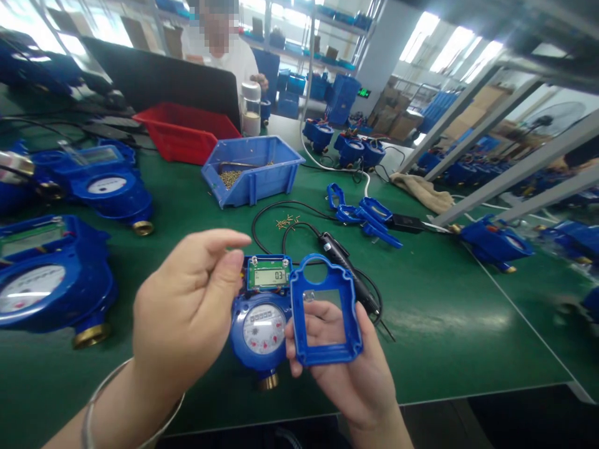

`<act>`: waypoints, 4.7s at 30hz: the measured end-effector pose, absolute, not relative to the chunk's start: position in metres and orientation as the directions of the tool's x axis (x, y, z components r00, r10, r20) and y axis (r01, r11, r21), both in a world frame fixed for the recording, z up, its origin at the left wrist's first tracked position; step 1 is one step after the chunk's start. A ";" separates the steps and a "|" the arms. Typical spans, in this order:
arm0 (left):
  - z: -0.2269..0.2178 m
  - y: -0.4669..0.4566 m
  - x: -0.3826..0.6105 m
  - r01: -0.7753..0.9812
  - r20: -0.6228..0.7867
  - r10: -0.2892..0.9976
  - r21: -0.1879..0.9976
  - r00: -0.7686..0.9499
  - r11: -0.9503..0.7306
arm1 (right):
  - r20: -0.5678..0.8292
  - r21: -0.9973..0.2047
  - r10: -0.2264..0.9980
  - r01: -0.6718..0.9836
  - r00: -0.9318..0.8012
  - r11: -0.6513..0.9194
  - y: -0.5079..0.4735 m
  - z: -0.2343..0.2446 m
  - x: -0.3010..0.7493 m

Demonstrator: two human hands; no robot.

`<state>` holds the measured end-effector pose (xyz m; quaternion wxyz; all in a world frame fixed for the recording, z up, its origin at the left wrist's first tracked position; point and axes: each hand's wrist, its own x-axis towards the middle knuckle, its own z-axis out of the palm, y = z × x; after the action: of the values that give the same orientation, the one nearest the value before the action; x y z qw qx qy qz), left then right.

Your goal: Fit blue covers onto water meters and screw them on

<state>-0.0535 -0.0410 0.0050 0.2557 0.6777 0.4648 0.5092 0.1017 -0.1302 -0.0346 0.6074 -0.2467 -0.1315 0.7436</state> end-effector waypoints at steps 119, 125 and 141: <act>-0.081 -0.008 -0.080 -0.139 -0.216 0.808 0.929 0.547 0.343 | 0.110 -0.679 0.951 0.676 -0.290 0.285 -0.044 -0.031 0.112; -0.070 -0.012 -0.065 -0.058 -0.275 0.881 0.945 0.384 0.321 | 0.004 -0.951 0.981 0.302 -0.194 0.064 -0.036 -0.041 0.113; -0.069 -0.013 -0.066 0.019 -0.307 0.883 0.947 0.356 0.322 | -0.683 -0.701 0.727 -0.338 0.069 -0.627 -0.019 -0.040 0.090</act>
<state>-0.0659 -0.0129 -0.0690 0.6663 0.4838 0.4658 0.3241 0.0903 -0.0186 -0.0401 0.4013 -0.6110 -0.1591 0.6635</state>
